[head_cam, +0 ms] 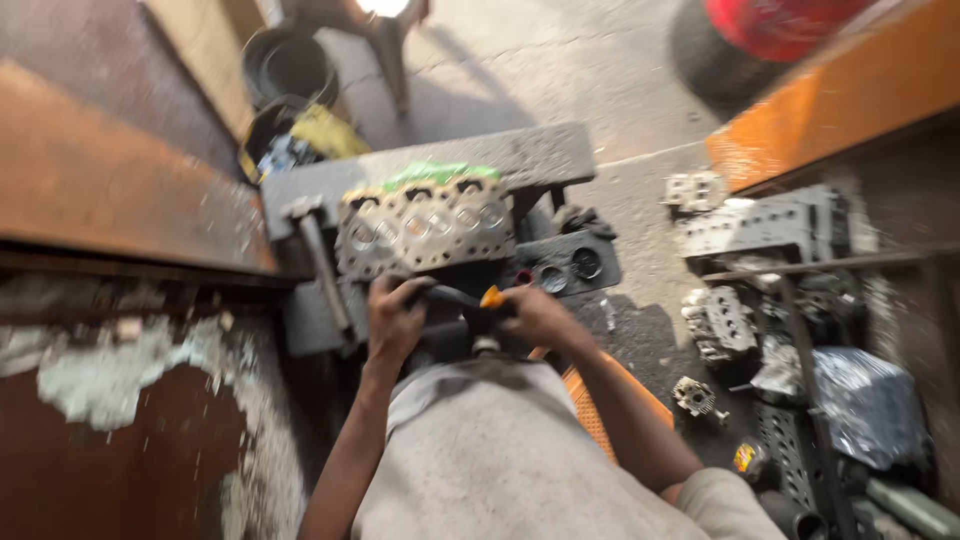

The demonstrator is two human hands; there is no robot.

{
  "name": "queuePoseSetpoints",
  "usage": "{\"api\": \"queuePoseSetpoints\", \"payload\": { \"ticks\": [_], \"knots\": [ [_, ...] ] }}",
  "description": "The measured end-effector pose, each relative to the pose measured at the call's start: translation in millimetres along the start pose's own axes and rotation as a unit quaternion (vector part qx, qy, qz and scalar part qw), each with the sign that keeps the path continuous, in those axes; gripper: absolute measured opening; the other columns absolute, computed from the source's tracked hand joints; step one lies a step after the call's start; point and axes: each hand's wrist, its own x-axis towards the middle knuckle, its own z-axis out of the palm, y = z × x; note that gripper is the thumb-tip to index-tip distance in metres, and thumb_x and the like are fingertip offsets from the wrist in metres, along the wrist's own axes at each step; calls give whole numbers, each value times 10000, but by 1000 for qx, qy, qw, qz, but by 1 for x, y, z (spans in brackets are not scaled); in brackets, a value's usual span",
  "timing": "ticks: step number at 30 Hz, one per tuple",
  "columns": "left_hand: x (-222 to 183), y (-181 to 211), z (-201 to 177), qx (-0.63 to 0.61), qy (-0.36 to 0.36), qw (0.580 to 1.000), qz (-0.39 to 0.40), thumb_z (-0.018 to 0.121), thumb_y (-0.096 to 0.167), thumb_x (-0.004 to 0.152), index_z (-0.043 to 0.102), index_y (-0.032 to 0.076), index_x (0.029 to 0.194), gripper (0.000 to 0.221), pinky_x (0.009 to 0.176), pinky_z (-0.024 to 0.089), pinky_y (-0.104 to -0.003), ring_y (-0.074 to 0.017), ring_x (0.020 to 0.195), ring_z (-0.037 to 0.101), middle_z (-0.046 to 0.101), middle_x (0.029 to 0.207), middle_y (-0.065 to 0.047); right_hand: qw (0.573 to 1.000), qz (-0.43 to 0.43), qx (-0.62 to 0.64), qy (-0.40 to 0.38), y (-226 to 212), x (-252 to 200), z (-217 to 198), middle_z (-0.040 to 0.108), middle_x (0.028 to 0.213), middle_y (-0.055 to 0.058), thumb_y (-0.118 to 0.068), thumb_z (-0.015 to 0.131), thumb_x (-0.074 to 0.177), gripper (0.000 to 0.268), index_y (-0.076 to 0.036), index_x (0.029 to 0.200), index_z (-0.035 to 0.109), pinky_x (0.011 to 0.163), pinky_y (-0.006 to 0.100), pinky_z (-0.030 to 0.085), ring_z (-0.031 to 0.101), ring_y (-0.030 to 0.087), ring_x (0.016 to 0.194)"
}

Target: The person uses a hammer to tap on a metal engine component, applies a liquid from a small container to the surface, and then wipes the area with a dark cloth.

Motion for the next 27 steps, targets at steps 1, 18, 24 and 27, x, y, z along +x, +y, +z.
{"api": "queuePoseSetpoints", "payload": {
  "ticks": [1, 18, 24, 27],
  "knots": [
    [-1, -4, 0, 17, 39, 999, 14, 716, -18, 708, 776, 82, 1059, 369, 915, 514, -405, -343, 1007, 625, 658, 1011, -162, 999, -34, 7, 40, -10, -4, 7, 727, 1068, 110, -138, 825, 762, 334, -136, 1090, 767, 883, 369, 558, 705, 273, 973],
    [-21, 28, -27, -532, -181, 821, -98, 667, 130, 932, 688, 21, 1139, 236, 741, 540, -279, -130, 853, 650, 715, 979, -52, 957, -5, -51, 286, -158, -69, 53, 549, 1185, 240, -9, 588, 900, 457, 28, 1354, 542, 823, 480, 567, 686, 428, 941],
    [-49, 38, 0, -336, -220, 894, -198, 619, 152, 982, 662, 20, 1097, 180, 696, 544, -267, -96, 795, 650, 716, 902, -22, 876, 35, -103, 470, -152, -86, 105, 662, 1107, 230, -1, 618, 849, 322, 15, 1169, 653, 801, 480, 567, 688, 443, 937],
    [-53, 48, -6, -386, -223, 868, -217, 635, 157, 982, 682, -9, 1077, 197, 652, 532, -245, -70, 755, 639, 721, 870, -34, 847, 33, -128, 515, -154, -97, 119, 691, 1030, 212, -15, 628, 838, 354, 13, 1189, 667, 784, 465, 574, 702, 411, 901]
  ]
}}
